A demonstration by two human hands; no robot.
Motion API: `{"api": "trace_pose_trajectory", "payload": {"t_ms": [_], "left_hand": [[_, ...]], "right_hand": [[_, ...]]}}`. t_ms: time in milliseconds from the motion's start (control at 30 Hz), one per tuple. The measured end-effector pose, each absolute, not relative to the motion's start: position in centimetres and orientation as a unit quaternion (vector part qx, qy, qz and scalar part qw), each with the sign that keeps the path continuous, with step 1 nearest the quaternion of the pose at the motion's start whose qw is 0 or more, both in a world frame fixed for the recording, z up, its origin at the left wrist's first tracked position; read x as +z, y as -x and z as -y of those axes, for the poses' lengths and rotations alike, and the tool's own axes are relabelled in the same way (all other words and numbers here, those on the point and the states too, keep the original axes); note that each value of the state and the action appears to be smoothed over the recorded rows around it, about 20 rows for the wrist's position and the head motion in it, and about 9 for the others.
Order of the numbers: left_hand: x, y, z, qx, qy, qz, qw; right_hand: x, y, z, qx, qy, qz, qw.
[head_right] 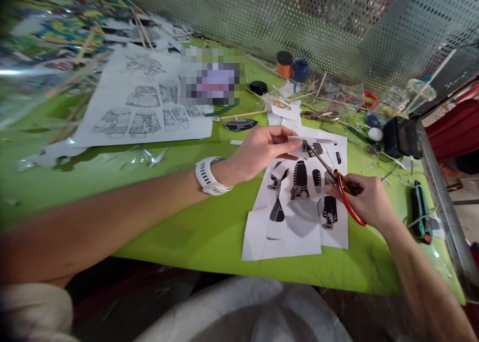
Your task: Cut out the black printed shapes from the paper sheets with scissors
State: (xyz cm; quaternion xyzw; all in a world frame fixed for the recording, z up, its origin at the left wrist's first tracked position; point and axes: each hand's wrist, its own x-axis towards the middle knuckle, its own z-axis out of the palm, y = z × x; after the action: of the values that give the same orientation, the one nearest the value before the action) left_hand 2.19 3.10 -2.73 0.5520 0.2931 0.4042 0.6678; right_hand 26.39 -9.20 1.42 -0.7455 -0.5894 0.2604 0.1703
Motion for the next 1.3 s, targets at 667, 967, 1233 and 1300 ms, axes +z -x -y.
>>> {"api": "trace_pose_trajectory", "payload": {"t_ms": [667,967,1233,1300], "left_hand": [[-2.4,-2.6,-2.4,0.429,-0.421,-0.308,0.738],[-3.0,-2.9,-1.5,0.474,-0.528,-0.359,0.606],[-2.6,-3.0,-0.6,0.490,-0.520,-0.389,0.581],[-2.4,-2.9,-0.2,0.498,-0.515,-0.393,0.576]], "right_hand": [[0.9,-26.4,9.4,0.297,0.732,0.587,0.177],[1.5,-25.7,9.5,0.303,0.736,0.574,0.190],[2.3,-24.7,10.1,0.317,0.747,0.557,0.179],[2.4,-24.3,10.3,0.331,0.745,0.549,0.184]]}}
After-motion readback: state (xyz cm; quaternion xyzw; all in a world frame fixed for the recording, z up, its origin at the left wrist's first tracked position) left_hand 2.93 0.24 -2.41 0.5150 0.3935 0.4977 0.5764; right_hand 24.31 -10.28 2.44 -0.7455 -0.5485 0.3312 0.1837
